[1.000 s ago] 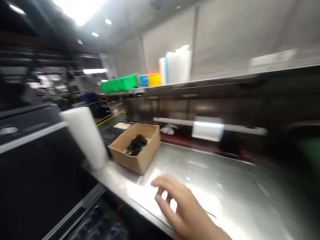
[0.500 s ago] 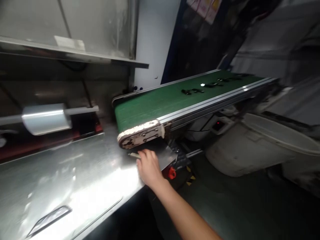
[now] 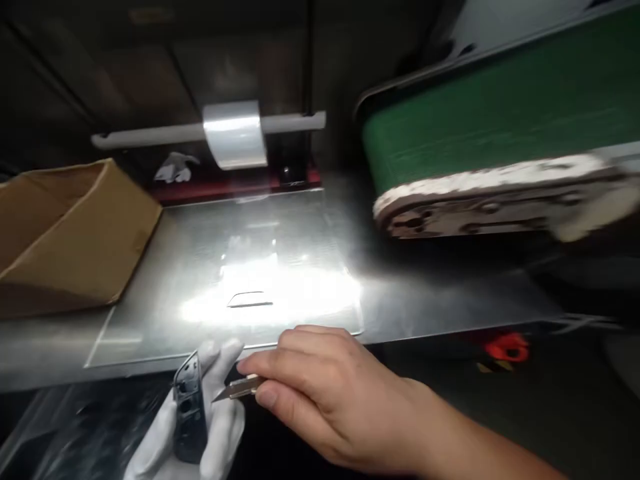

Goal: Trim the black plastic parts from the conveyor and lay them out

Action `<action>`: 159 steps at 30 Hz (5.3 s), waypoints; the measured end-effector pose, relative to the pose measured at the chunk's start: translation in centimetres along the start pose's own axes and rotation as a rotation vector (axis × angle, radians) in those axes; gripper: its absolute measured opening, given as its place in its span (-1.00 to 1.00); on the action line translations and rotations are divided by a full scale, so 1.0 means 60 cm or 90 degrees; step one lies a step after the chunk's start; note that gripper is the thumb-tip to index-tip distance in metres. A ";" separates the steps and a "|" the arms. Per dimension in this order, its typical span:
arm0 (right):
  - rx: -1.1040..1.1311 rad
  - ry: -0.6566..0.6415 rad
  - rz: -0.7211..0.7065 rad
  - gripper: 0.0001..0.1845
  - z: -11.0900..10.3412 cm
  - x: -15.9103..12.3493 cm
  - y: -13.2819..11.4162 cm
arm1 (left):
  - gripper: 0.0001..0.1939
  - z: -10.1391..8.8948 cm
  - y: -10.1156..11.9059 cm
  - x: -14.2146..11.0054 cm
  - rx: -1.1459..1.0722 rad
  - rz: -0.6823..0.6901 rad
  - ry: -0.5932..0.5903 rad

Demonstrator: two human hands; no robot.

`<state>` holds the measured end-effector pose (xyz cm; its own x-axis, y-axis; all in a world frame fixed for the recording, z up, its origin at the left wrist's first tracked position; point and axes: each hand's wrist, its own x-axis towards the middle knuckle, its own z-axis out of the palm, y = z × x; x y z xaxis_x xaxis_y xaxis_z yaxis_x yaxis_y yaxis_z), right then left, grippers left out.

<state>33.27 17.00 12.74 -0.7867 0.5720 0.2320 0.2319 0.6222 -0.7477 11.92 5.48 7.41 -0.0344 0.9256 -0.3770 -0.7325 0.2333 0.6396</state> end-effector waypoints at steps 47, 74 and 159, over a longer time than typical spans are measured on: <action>0.053 -0.155 0.017 -0.70 0.045 0.009 0.014 | -0.59 -0.011 -0.013 0.004 -0.015 -0.016 -0.189; 0.105 -0.151 0.003 -0.60 0.063 -0.023 0.018 | -0.65 -0.005 -0.026 0.006 -0.051 0.001 -0.143; -0.125 -0.054 0.042 -0.81 0.017 0.016 -0.001 | -0.63 -0.005 0.036 -0.012 0.136 -0.117 -0.070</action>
<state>31.90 16.93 12.37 -0.8091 0.5737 0.1270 0.3858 0.6817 -0.6216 10.12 5.21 8.86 0.1677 0.8861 -0.4320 -0.5590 0.4464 0.6987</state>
